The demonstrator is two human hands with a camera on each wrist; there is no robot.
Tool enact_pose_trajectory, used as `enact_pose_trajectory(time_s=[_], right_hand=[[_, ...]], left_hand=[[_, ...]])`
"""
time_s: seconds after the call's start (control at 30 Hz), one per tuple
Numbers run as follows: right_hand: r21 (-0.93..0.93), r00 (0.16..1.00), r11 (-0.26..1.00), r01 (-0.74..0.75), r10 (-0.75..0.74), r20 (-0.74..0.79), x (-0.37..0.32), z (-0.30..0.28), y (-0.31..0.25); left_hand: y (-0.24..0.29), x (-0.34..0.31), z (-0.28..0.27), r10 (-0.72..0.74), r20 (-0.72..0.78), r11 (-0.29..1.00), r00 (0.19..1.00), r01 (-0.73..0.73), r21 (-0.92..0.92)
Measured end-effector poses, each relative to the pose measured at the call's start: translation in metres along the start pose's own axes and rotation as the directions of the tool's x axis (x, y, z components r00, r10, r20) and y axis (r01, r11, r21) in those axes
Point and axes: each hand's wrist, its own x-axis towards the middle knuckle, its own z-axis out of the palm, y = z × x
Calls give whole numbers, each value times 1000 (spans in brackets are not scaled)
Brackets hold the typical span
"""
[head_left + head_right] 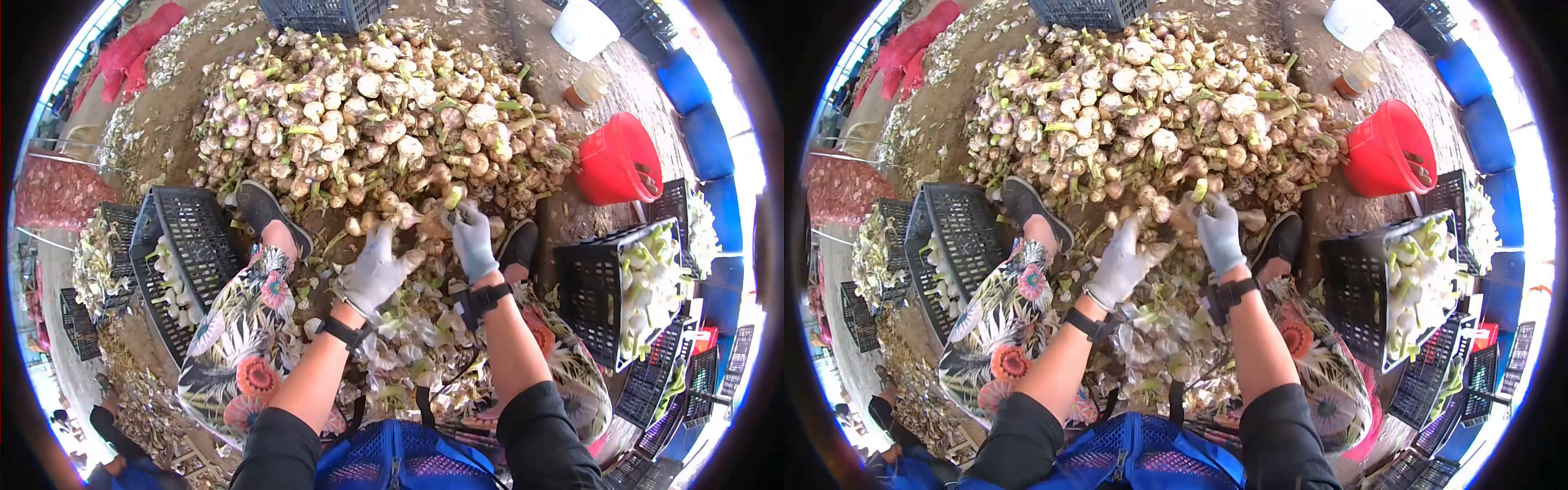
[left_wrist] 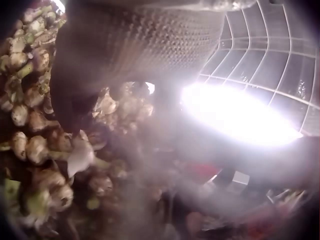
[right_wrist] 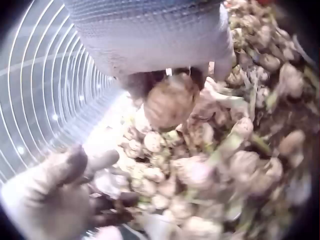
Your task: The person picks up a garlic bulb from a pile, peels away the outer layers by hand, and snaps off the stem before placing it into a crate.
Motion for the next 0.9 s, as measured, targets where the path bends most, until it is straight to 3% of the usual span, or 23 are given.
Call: enact_pose_trajectory(time_s=[0.03, 0.07, 0.1, 0.17, 0.2, 0.23, 0.3, 0.33, 0.37, 0.4, 0.43, 0.5, 0.57, 0.63, 0.67, 0.7, 0.77, 0.8, 0.83, 0.87, 0.9], right_hand=[[420, 983, 890, -176, 136, 123, -25, 3, -13], [375, 968, 894, -245, 206, 142, -46, 3, -18], [481, 964, 835, -265, 211, 164, -72, 7, -43], [564, 949, 768, -304, 295, 111, -112, 2, -50], [688, 963, 676, -265, 220, 155, -124, -2, -48], [692, 965, 674, -259, 215, 152, -134, -4, -46], [299, 996, 952, -74, 55, 71, -154, -11, -51], [351, 997, 933, -78, 82, 5, -172, -3, -81], [157, 1000, 987, -13, 16, -21, -181, -3, -94], [127, 1000, 992, -15, 15, -3, -188, -6, -101], [95, 1000, 995, -20, 18, 18, -196, -9, -107], [81, 998, 997, -9, 3, 65, -214, -20, -119], [66, 994, 998, -6, -1, 111, -232, -24, -126], [516, 979, 832, -205, 162, 127, -244, -24, -130], [438, 987, 891, -122, 61, 150, -245, -29, -127], [440, 988, 890, -119, 61, 144, -246, -33, -123], [471, 941, 870, -143, -28, 337, -247, -38, -117], [529, 942, 826, -197, 10, 335, -248, -37, -116], [530, 942, 825, -196, 9, 334, -249, -39, -118], [329, 947, 944, 7, -112, 302, -250, -45, -120], [102, 925, 971, 214, -235, 299, -251, -49, -122]], left_hand=[[17, -10, -5, 53, -4, 997, 999, -54, -63], [24, -22, -2, 25, 5, 988, 1000, -24, -153], [45, -28, -11, 89, -1, 941, 996, -84, -329], [52, -54, -13, 7, 26, 932, 1000, 3, -363], [61, -65, -20, 13, 27, 933, 1000, -3, -360], [71, -75, -28, 56, -5, 961, 998, -55, -271], [84, -93, -38, 113, -32, 977, 993, -117, -178], [88, -100, -42, 145, -20, 973, 989, -146, -181], [93, -106, -46, 177, -10, 967, 984, -176, -184], [98, -112, -51, 188, -11, 965, 982, -187, -181], [104, -121, -55, 43, 52, 918, 998, -19, -396], [115, -131, -64, -185, 262, 626, 947, 319, -712], [115, -138, -73, -222, 247, 663, 943, 332, -671], [111, -145, -74, -82, 288, 606, 954, 277, -745], [113, -150, -72, -67, 235, 673, 970, 218, -707], [117, -152, -74, -63, 239, 674, 969, 218, -706], [128, -153, -81, -40, 346, 706, 937, 272, -654], [99, -156, -69, -19, 427, 574, 904, 360, -736], [96, -159, -73, -18, 428, 575, 904, 360, -735], [95, -163, -76, 20, 478, 349, 878, 442, -826], [93, -166, -78, 70, 517, 101, 853, 509, -855]])
